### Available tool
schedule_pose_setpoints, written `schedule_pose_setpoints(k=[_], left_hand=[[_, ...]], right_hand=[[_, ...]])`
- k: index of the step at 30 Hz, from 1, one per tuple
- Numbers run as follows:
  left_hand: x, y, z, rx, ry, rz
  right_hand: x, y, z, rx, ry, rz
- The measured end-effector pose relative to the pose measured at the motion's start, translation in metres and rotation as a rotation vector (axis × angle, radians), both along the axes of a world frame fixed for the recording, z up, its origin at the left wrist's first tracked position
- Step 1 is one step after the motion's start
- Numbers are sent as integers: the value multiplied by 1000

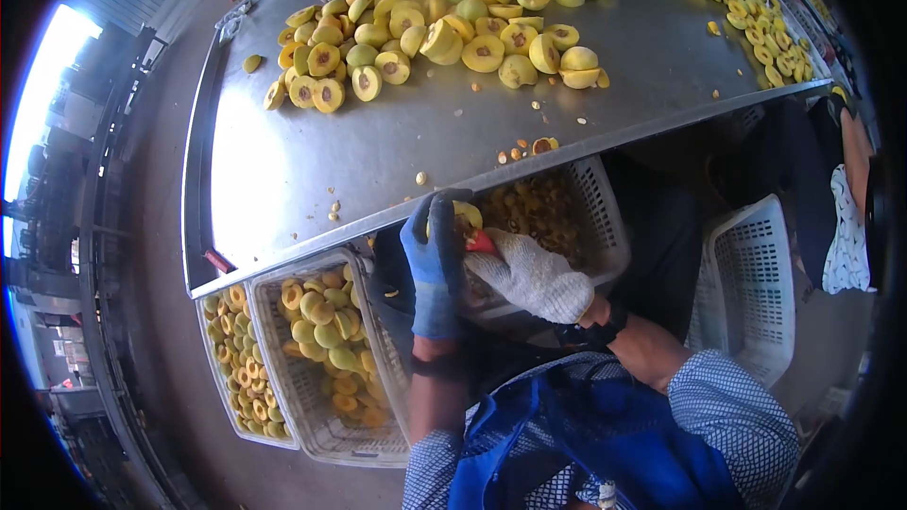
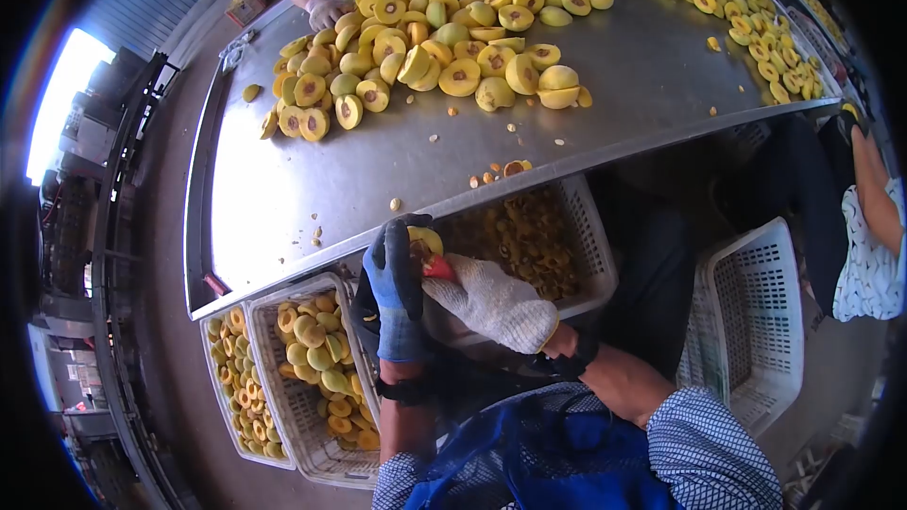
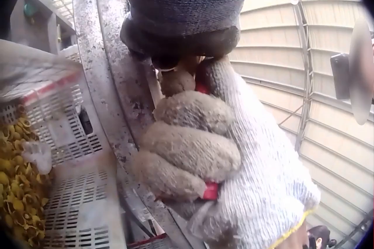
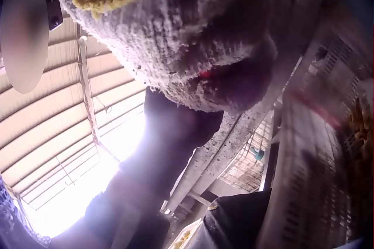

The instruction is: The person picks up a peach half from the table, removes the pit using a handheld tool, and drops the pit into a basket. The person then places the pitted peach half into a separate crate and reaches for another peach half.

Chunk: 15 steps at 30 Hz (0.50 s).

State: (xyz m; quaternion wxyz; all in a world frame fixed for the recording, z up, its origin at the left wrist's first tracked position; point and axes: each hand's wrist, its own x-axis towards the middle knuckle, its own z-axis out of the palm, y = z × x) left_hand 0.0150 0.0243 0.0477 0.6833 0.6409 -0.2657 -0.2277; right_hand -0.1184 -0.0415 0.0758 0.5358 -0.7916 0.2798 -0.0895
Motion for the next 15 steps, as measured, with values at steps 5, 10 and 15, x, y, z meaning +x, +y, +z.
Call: schedule_pose_setpoints(k=[5,10,15], left_hand=[[0,4,11,86,5,-111],[15,11,9,166,-59,-305],[20,11,8,125,-22,-407]], right_hand=[[-4,4,-8,136,-13,18],[-11,10,-17,328,-73,69],[-16,5,-12,1032,-88,106]])
